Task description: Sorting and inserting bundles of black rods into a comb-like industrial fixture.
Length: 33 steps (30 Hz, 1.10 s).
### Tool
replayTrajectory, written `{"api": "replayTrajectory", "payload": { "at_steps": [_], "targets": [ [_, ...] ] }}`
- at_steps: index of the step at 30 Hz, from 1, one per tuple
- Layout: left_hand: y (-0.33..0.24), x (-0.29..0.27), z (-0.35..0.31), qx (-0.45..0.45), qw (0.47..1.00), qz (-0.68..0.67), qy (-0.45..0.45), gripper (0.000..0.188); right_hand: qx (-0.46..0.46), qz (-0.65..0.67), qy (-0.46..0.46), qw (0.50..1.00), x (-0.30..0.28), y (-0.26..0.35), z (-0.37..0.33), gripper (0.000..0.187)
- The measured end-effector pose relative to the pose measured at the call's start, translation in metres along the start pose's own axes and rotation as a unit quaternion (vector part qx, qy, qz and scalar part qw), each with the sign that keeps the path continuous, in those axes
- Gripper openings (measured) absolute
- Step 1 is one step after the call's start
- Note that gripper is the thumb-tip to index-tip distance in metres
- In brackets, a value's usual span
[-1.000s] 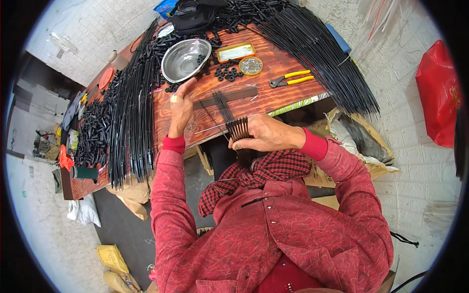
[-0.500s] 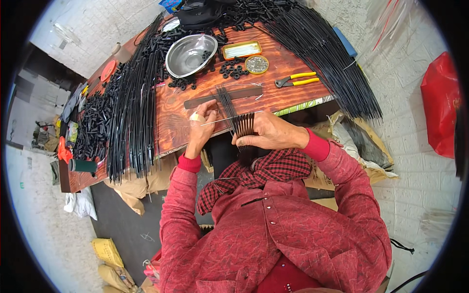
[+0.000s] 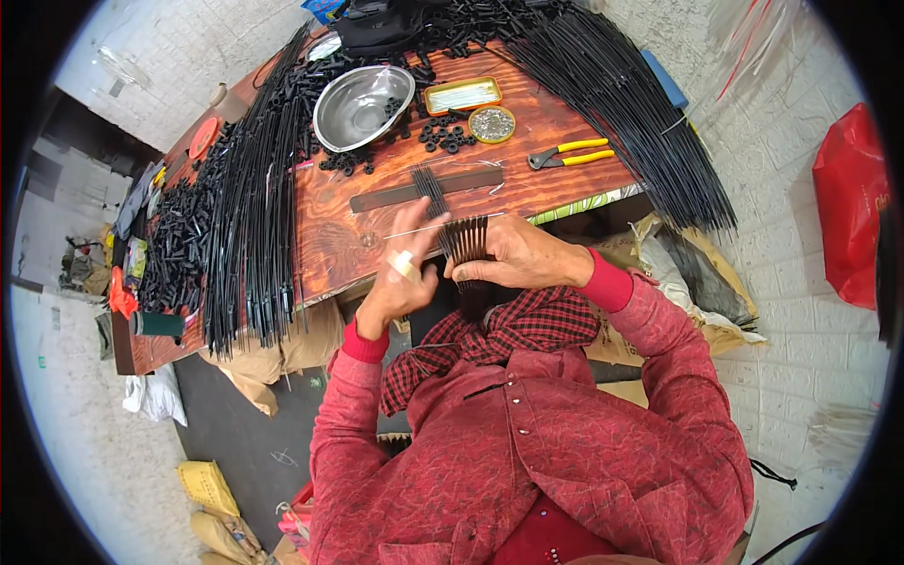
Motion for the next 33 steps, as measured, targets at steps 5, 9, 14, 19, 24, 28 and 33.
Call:
{"api": "replayTrajectory", "payload": {
  "at_steps": [5,9,14,19,24,28,33],
  "targets": [
    [-0.006,0.026,-0.022,0.010,0.987,0.037,0.154,0.096,-0.043,0.019,-0.038,0.998,0.000,0.007,0.005,0.019],
    [-0.007,0.040,-0.023,0.008,0.992,-0.004,0.123,0.110,-0.065,0.044,-0.045,0.996,0.002,0.011,0.008,0.025],
    [-0.003,0.047,-0.013,0.053,0.996,-0.069,0.015,0.092,-0.027,-0.004,-0.018,0.999,0.011,0.012,0.014,0.022],
    [-0.002,0.047,-0.009,0.067,0.996,-0.049,0.040,0.069,-0.062,0.004,-0.032,0.998,0.019,0.002,0.015,0.022],
    [0.002,0.046,-0.010,0.066,0.995,-0.060,0.034,0.058,-0.068,0.019,-0.024,0.997,0.022,-0.005,0.020,0.024],
    [0.009,0.051,-0.015,0.091,0.993,-0.035,0.065,0.071,-0.087,-0.033,-0.025,0.995,0.024,-0.011,0.022,0.024],
    [0.007,0.050,-0.012,0.056,0.996,-0.062,0.030,0.051,-0.092,-0.028,-0.013,0.995,0.018,-0.009,0.025,0.027]
  ]
}}
Point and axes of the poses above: each hand's wrist, its own z-axis towards the middle knuckle, its own x-axis out of the palm, y = z × x, the point moved 5 cm from there along z, towards the middle knuckle, and after that the axes turned 12 degrees about -z, right-handed, at the moved point
